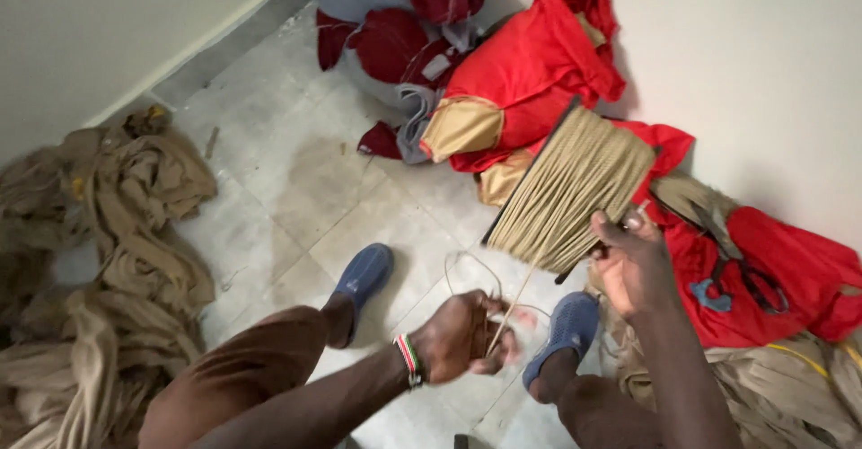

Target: The person sits on a stool and ties a beige cloth bundle with a thin rope, then places it aside. They repeat the tying process with another bundle and later wind a rope onto a rectangular winder, handling the rope and winder by hand.

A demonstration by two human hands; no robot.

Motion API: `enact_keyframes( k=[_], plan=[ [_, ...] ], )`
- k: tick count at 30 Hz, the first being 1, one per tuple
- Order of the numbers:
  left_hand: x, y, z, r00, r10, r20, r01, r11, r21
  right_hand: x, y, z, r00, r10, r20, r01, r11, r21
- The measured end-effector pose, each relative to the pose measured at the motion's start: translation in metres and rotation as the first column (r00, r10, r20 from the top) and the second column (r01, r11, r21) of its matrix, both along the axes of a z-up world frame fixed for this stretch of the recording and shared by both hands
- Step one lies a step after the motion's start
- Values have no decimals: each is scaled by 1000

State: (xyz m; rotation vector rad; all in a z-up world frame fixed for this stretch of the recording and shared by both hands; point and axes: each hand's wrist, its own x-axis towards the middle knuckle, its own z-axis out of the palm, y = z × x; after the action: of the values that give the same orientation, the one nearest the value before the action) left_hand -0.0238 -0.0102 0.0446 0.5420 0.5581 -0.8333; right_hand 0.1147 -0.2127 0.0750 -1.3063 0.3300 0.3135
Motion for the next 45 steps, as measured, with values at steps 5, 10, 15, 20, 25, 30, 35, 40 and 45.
enact_keyframes(
  k=[5, 10, 15, 20, 25, 30, 35, 40, 45],
  plan=[
    [30, 59, 28, 973, 162, 164, -150, 985, -84, -15, -5, 13, 1000, 12, 29, 7, 817, -576],
    [98, 128, 53, 457, 487, 744, -505, 831, -234, -29, 16, -22, 899, 407, -161, -374, 524, -765],
    [85, 116, 20, 722, 326, 610, -463, 883, 77, -37, 43, -5, 861, 500, -92, -507, 828, -239],
    [28, 56, -11, 863, 21, 504, -160, 959, 233, -14, 29, 12, 981, 165, -98, -176, 977, -124],
    [35, 36, 9, 950, 135, 281, -154, 987, 46, -2, -3, 2, 996, 8, -93, -28, 977, -211],
    [52, 62, 39, 817, -286, 501, -36, 841, 540, 0, -9, -12, 993, -115, -13, 102, 922, -374],
    [65, 91, 24, 835, 161, 526, -226, 972, 60, -5, -14, -5, 1000, 18, -6, -17, 764, -646],
    [91, 137, 30, 631, 486, 605, -541, 834, -106, -27, -8, 9, 903, 418, -95, -393, 719, -573],
    [87, 117, 24, 692, 368, 621, -504, 862, 52, -30, -18, -34, 862, 506, -40, -506, 863, 4]
  ],
)
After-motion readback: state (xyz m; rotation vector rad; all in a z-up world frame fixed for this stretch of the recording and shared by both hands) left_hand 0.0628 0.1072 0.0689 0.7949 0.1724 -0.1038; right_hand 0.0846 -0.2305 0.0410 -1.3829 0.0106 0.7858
